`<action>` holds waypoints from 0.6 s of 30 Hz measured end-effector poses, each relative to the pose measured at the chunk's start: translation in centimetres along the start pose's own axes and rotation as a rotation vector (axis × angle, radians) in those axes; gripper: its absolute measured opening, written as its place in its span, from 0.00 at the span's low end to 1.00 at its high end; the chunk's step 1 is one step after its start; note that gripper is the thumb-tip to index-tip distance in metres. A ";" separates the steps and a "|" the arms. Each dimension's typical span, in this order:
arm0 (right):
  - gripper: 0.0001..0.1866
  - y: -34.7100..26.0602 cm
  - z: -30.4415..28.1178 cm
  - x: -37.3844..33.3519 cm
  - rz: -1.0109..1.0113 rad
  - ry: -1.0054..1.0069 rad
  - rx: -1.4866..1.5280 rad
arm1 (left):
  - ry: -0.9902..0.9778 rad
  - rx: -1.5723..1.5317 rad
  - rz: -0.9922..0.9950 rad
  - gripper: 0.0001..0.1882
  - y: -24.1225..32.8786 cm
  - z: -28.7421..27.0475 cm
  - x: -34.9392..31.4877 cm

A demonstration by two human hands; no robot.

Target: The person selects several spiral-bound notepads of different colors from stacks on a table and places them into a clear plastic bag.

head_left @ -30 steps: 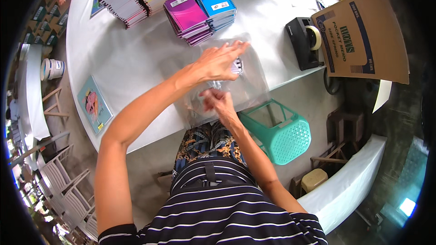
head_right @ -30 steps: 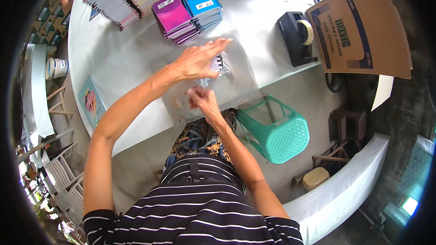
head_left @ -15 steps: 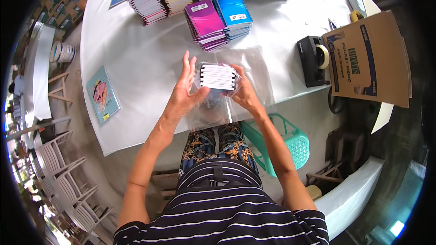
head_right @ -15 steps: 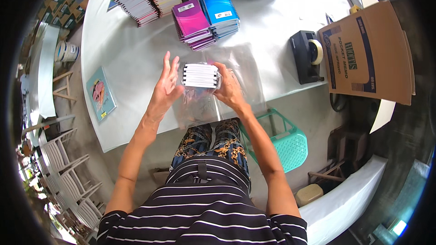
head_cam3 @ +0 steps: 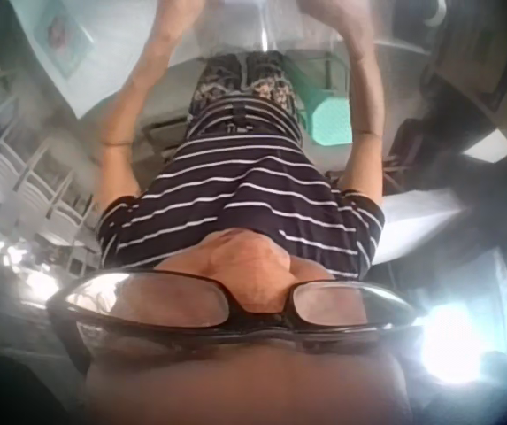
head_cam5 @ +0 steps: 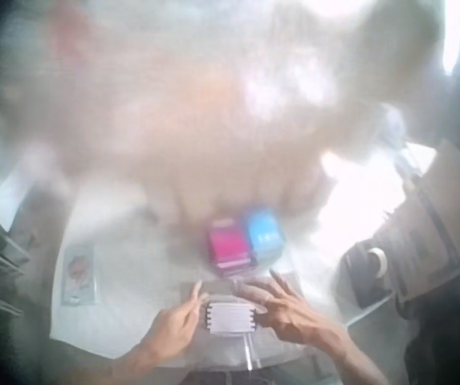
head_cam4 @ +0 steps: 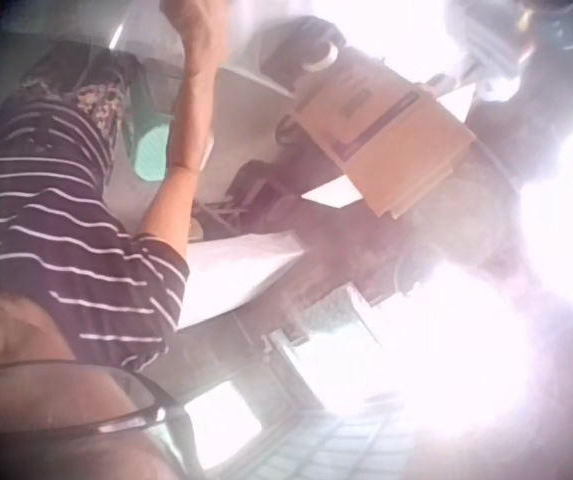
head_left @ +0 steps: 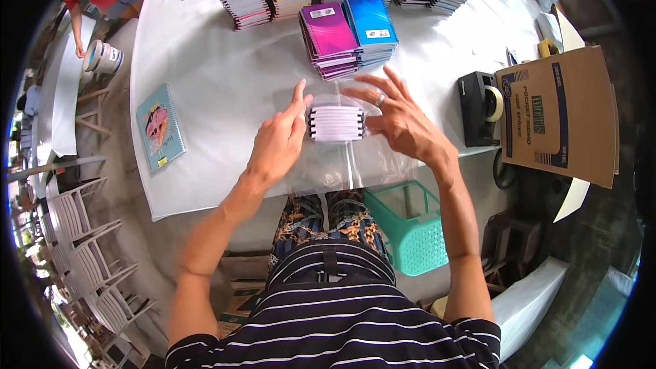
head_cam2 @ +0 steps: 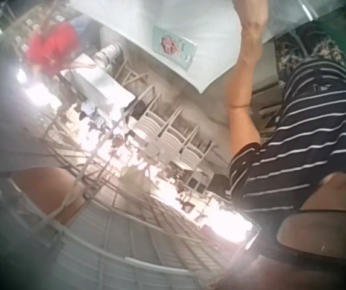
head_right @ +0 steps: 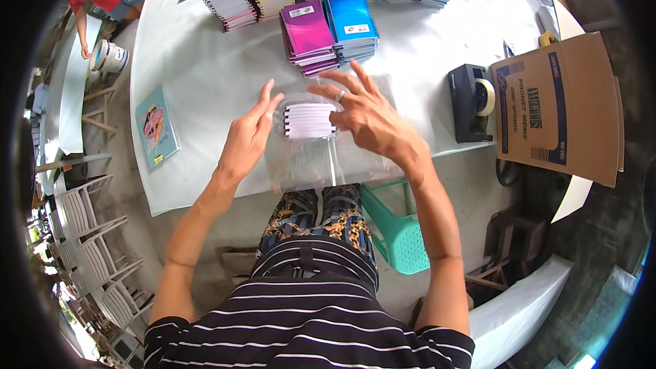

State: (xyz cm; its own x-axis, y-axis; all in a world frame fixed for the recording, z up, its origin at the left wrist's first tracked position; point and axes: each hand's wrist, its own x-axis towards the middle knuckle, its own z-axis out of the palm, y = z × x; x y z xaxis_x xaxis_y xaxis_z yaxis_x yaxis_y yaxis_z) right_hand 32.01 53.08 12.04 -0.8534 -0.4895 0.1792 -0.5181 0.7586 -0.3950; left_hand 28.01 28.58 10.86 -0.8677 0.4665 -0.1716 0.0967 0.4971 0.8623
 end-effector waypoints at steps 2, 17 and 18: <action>0.08 0.1 0.3 -1.2 0.032 0.085 0.216 | 0.046 -0.222 0.026 0.26 -0.6 -0.1 -0.4; 0.31 0.7 12.2 -6.0 0.389 0.486 0.778 | -0.056 0.005 0.567 0.27 -11.2 1.4 2.5; 0.31 0.4 12.6 -5.9 0.398 0.508 0.802 | -0.058 -0.054 0.539 0.28 -11.6 1.3 2.4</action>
State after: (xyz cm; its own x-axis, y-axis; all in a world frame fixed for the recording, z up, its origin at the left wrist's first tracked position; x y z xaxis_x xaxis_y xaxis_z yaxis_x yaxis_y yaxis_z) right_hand 37.56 50.86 -0.50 -0.9750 0.1157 0.1896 -0.1603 0.2244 -0.9612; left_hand 25.41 24.87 -0.13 -0.6734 0.6854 0.2771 0.4942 0.1385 0.8583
